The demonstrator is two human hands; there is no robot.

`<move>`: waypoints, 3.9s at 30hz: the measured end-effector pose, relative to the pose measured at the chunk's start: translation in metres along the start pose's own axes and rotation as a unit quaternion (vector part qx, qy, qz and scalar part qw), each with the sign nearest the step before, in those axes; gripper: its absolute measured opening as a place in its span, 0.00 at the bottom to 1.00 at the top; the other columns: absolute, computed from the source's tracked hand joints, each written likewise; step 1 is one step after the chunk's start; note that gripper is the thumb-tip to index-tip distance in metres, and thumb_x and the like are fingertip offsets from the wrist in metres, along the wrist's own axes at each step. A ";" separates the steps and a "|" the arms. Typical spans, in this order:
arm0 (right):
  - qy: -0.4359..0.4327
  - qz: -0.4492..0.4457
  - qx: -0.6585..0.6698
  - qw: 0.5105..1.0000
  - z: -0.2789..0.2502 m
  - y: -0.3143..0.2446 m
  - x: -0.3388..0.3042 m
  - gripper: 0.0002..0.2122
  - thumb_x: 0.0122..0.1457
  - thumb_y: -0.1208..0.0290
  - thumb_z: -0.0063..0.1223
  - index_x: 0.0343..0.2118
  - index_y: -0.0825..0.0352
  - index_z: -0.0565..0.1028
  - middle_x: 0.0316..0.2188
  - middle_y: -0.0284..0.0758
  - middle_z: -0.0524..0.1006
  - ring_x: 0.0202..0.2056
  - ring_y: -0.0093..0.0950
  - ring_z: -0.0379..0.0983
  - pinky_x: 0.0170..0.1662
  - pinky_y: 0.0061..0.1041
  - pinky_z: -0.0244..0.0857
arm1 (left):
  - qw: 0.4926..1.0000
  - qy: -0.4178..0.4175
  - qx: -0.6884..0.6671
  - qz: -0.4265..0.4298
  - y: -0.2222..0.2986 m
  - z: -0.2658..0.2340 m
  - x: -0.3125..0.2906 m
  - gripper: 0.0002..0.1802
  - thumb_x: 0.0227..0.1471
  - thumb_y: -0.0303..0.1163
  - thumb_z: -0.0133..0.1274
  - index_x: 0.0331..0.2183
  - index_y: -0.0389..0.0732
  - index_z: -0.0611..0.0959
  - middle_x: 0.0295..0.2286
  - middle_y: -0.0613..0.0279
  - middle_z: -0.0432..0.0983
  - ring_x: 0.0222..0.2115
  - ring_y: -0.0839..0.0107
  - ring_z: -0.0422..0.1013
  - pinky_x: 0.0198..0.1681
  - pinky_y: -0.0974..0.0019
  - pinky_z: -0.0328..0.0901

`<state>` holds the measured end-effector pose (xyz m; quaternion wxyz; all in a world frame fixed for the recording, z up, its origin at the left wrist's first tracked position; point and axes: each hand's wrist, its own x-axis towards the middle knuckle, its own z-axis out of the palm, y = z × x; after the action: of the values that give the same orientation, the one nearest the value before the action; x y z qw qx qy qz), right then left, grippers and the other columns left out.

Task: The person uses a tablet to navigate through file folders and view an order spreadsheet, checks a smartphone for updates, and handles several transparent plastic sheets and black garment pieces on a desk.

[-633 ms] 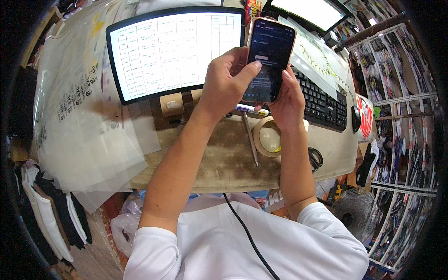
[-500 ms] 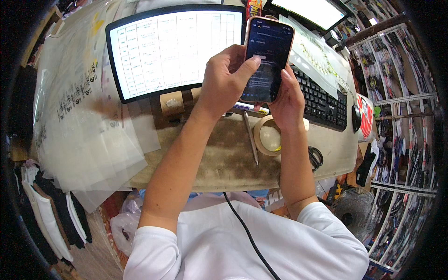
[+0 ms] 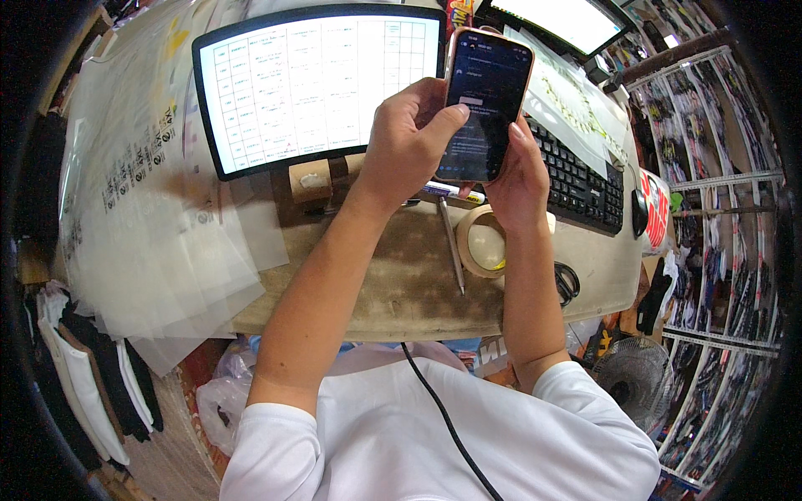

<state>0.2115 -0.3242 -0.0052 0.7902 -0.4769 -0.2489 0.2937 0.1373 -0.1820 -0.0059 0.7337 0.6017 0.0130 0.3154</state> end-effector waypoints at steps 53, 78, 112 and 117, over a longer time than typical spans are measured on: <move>-0.016 -0.004 0.004 1.000 -0.003 -0.001 0.000 0.21 0.67 0.61 0.35 0.58 0.69 0.60 0.42 0.45 0.77 0.31 0.31 0.81 0.22 0.30 0.79 | 0.998 -0.029 -0.041 -0.033 0.003 -0.001 0.000 0.14 0.51 0.28 0.48 0.38 0.31 0.81 0.27 0.57 0.79 0.27 0.77 0.74 0.31 0.72 0.71; -0.008 -0.012 -0.041 0.999 -0.001 0.001 0.000 0.23 0.66 0.61 0.36 0.60 0.68 0.58 0.45 0.45 0.75 0.36 0.32 0.80 0.25 0.30 0.80 | 0.992 0.015 0.092 0.086 -0.002 0.000 0.000 0.39 0.46 0.25 0.48 0.62 0.32 0.63 0.35 0.49 0.78 0.29 0.70 0.77 0.33 0.67 0.74; 0.130 -0.111 -0.422 0.891 0.002 -0.012 -0.002 0.43 0.42 0.76 0.70 0.62 0.70 0.56 0.48 0.41 0.72 0.46 0.30 0.74 0.50 0.28 0.70 | 0.983 -0.136 0.052 0.114 0.003 0.006 -0.009 0.49 0.41 0.29 0.47 0.66 0.39 0.53 0.53 0.35 0.69 0.39 0.54 0.77 0.45 0.61 0.71; 0.220 -0.189 -0.486 0.825 -0.016 -0.043 0.046 0.34 0.46 0.64 0.66 0.56 0.71 0.64 0.40 0.39 0.75 0.38 0.28 0.75 0.43 0.26 0.69 | 0.985 -0.134 0.040 0.101 0.017 -0.006 -0.001 0.43 0.44 0.33 0.46 0.64 0.37 0.61 0.51 0.51 0.74 0.34 0.71 0.74 0.43 0.67 0.69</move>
<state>0.2647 -0.3177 0.0317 0.5302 -0.7948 -0.2637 -0.1329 0.1270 -0.1761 0.0077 0.6689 0.6655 -0.1339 0.3030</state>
